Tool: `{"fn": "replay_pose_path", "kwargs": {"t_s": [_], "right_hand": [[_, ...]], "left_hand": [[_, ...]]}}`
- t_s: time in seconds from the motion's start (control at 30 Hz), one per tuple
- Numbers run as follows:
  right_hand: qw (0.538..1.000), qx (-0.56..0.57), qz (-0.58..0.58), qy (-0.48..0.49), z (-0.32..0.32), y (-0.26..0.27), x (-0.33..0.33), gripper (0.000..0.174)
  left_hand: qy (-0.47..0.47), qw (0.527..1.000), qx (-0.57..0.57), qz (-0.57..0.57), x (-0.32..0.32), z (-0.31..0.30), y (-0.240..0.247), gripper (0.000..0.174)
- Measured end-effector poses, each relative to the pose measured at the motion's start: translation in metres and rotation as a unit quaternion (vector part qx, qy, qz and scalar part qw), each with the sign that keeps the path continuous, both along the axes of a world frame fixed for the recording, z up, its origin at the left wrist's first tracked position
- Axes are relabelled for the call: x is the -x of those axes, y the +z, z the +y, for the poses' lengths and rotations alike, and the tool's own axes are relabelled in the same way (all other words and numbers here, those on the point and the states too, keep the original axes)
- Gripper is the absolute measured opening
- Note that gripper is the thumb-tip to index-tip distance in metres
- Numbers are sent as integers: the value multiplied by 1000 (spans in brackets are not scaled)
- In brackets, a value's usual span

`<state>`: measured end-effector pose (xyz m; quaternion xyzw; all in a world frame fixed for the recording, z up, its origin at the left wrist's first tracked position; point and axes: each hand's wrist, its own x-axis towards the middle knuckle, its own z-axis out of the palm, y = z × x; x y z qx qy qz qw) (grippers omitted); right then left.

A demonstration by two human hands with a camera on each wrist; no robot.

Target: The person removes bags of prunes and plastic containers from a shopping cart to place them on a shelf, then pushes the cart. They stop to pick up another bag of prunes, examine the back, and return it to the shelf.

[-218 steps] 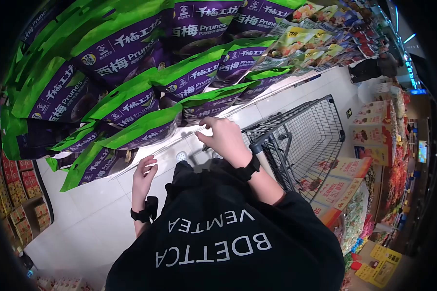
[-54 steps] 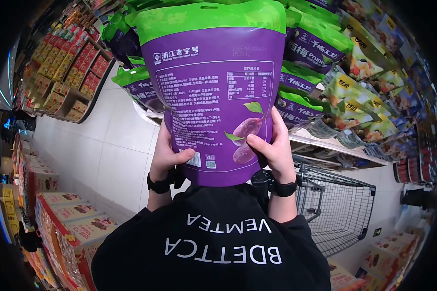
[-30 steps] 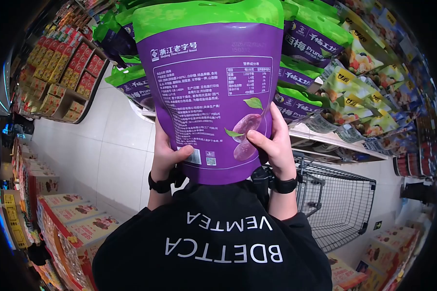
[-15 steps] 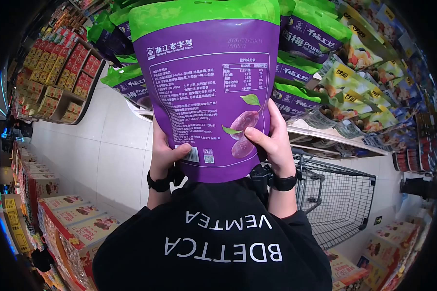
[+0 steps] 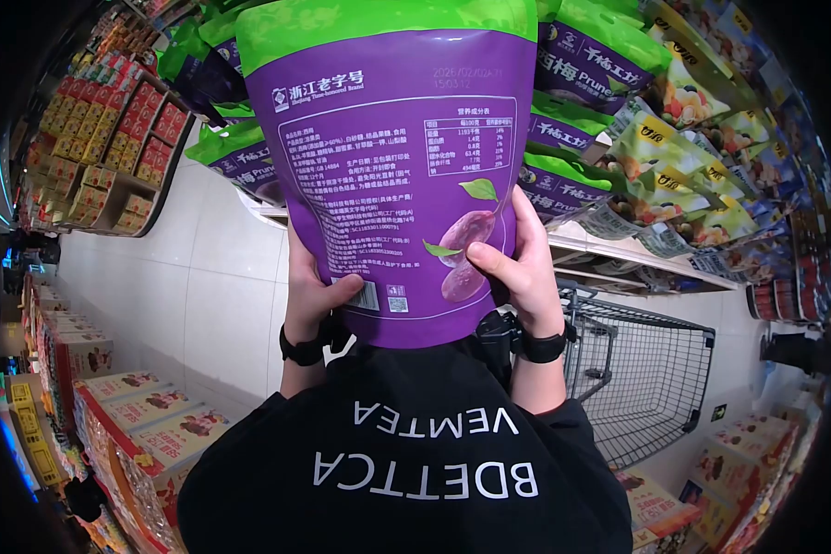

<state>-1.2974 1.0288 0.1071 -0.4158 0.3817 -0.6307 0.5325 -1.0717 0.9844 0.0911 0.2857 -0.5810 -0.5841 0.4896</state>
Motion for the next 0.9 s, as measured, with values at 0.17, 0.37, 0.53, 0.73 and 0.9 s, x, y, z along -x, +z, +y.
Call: {"fn": "replay_pose_path", "kwargs": {"t_s": [0.17, 0.37, 0.53, 0.73, 0.9], "right_hand": [[1000, -3, 2, -6, 0, 2, -1, 77], [1000, 1, 3, -5, -1, 0, 1, 76], [1000, 5, 5, -4, -3, -2, 2, 75], [1000, -5, -7, 8, -3, -4, 4, 74], [1000, 3, -11, 8, -4, -3, 4, 73]], "left_hand": [[2, 1000, 10, -10, 0, -1, -2, 94], [1, 1000, 18, -10, 1, -3, -3, 94], [16, 999, 36, -30, 2, -5, -6, 93], [14, 999, 37, -32, 3, -4, -5, 93], [-1, 1000, 7, -12, 5, -4, 0, 93]]}}
